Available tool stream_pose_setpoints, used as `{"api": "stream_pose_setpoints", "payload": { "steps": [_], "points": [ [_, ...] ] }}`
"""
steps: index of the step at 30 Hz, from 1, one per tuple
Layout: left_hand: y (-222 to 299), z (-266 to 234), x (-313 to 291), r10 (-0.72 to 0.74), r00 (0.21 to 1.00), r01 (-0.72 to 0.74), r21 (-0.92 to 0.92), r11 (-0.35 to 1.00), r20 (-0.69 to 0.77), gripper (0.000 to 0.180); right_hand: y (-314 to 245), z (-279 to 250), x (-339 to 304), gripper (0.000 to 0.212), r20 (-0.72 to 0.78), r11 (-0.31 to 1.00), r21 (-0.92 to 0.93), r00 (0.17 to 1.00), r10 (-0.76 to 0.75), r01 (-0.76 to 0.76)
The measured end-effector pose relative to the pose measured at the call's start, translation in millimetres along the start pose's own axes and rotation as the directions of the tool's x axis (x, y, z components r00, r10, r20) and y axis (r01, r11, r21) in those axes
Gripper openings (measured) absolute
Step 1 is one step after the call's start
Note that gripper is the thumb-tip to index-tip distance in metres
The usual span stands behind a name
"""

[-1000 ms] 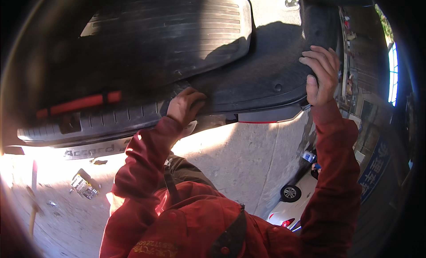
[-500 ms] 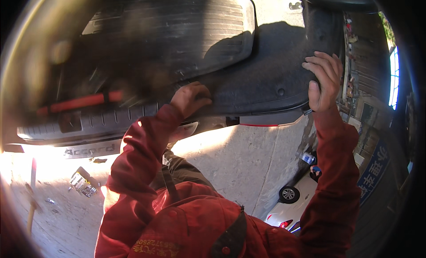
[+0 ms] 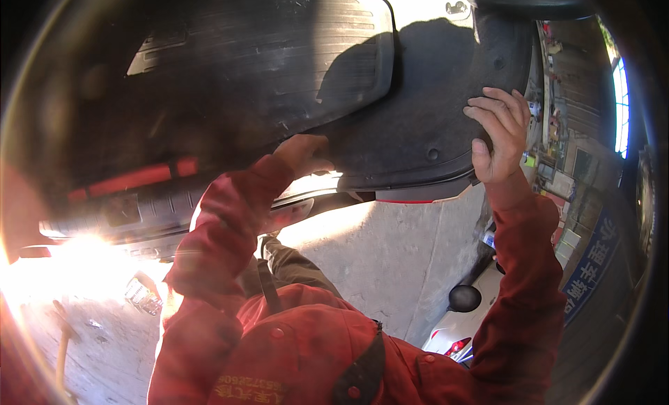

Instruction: The person works under the open trunk of a black car, pressing and adjusting the rear bumper area. They walk to a workbench, select fasteners from a box, return to the trunk, and continue pressing the bumper. The person then walks to the front of the car and touches the hood.

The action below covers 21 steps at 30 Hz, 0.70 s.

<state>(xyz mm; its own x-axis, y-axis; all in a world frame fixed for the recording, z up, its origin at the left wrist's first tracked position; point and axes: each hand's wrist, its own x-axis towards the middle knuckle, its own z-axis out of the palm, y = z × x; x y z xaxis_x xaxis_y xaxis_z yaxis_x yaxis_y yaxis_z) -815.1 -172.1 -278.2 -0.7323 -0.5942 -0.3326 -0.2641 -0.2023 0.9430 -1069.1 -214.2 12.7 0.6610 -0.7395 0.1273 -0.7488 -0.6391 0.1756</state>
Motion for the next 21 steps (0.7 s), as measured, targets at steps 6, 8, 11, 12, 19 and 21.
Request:
{"api": "stream_pose_setpoints", "payload": {
  "steps": [6,8,11,12,19,21],
  "points": [
    [-12.2,0.8,6.7,0.138,0.99,-0.139,-0.115,0.984,-0.015,0.022,-0.1,-2.6,-0.4,0.043,0.019,1.0,-0.011,1.0,0.011,-0.011],
    [-19.0,1.3,14.6,0.164,0.986,-0.164,0.017,0.986,-0.012,0.023,0.9,-2.1,-0.5,0.044,0.02,1.0,0.0,1.0,0.013,-0.013],
    [-24.1,-0.3,26.5,0.106,0.993,-0.106,-0.013,0.994,0.058,0.02,0.9,-0.8,0.2,0.047,0.043,1.0,0.002,0.999,0.025,-0.025],
    [-22.7,-2.1,27.7,0.109,0.992,-0.11,0.018,0.994,0.057,0.019,0.5,-1.0,0.7,0.047,0.039,1.0,0.001,0.999,0.025,-0.025],
    [-1.4,15.3,-15.7,0.31,0.899,-0.145,0.458,0.877,-0.309,0.015,-6.6,-8.5,1.8,0.037,0.07,0.997,-0.052,0.995,0.064,-0.061],
    [-6.6,31.0,-48.6,0.388,0.846,-0.231,0.403,0.885,-0.366,0.015,-9.9,-10.6,1.4,0.03,0.074,0.996,-0.066,0.995,0.061,-0.056]
  ]
}}
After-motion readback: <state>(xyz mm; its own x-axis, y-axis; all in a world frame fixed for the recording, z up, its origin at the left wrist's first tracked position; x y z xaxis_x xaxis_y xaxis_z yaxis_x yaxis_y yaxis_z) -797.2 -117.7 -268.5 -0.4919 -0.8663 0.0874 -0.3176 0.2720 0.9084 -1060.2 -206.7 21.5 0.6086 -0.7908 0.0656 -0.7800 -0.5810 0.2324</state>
